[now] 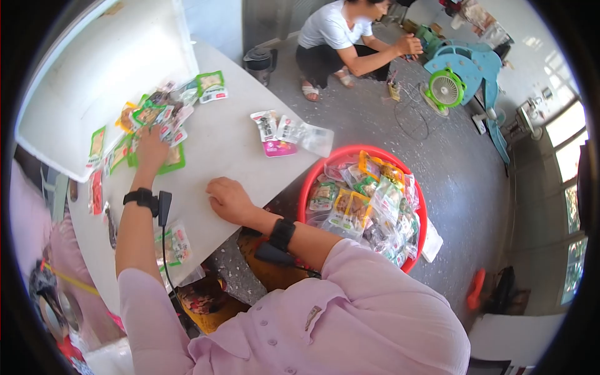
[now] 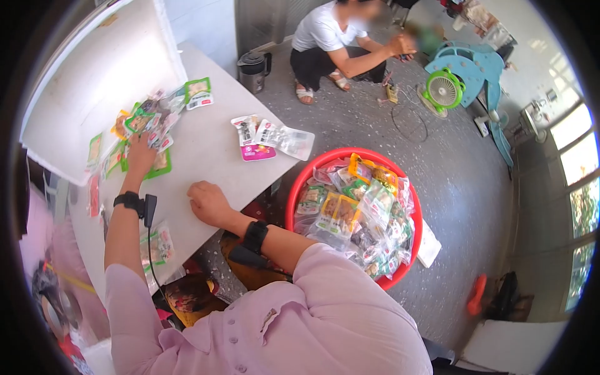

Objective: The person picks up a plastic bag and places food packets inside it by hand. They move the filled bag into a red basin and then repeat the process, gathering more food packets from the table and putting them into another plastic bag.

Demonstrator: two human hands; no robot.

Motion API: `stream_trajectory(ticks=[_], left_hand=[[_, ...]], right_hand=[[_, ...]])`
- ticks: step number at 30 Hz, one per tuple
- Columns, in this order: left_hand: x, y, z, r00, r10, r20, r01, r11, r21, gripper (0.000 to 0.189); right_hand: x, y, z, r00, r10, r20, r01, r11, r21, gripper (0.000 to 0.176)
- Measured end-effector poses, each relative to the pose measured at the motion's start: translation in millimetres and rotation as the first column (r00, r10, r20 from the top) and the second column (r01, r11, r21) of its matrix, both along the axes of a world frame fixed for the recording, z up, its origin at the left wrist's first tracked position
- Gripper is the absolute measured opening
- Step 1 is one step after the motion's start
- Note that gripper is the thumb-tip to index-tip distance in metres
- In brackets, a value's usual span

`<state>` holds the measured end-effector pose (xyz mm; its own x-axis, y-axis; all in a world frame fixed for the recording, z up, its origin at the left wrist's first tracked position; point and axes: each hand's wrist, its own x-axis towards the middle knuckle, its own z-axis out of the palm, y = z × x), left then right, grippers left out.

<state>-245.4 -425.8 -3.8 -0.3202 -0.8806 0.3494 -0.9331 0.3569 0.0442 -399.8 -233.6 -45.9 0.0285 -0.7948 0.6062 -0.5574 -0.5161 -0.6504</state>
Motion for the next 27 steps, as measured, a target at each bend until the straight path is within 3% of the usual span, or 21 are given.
stream_trajectory(ticks=[2,6,12,15,18,24,27], left_hand=[[-5.7,13.7,13.2,0.996,-0.018,0.091,0.015,0.999,0.035,0.046],[-0.2,1.0,11.7,0.966,-0.076,0.246,0.102,0.990,-0.096,0.039],[1.5,-1.2,11.8,0.964,-0.131,0.233,0.189,0.950,-0.248,0.015],[3.9,-9.1,17.3,0.932,-0.041,0.360,0.093,0.987,-0.129,0.017],[14.0,2.2,28.7,0.959,-0.096,0.268,0.164,0.956,-0.243,0.006],[8.8,91.3,42.4,0.976,-0.023,0.218,0.070,0.974,-0.213,0.008],[-3.4,139.7,26.8,0.981,-0.139,0.134,0.164,0.966,-0.199,0.010]], right_hand=[[0.7,0.3,1.2,1.000,-0.009,0.016,0.010,1.000,-0.027,0.015],[0.2,1.1,3.6,1.000,-0.008,0.004,0.008,1.000,0.025,0.012],[-0.7,0.2,2.1,1.000,-0.002,-0.029,0.003,0.999,0.043,0.015],[-0.8,-0.2,1.4,1.000,0.005,-0.023,-0.004,0.999,0.043,0.015],[-0.4,0.7,3.3,1.000,-0.002,0.020,0.001,0.999,0.039,0.011],[0.1,-3.3,-4.0,0.993,-0.020,0.112,0.021,1.000,-0.004,0.012],[1.0,-5.1,-9.9,0.979,-0.041,0.199,0.033,0.999,0.041,0.015]])
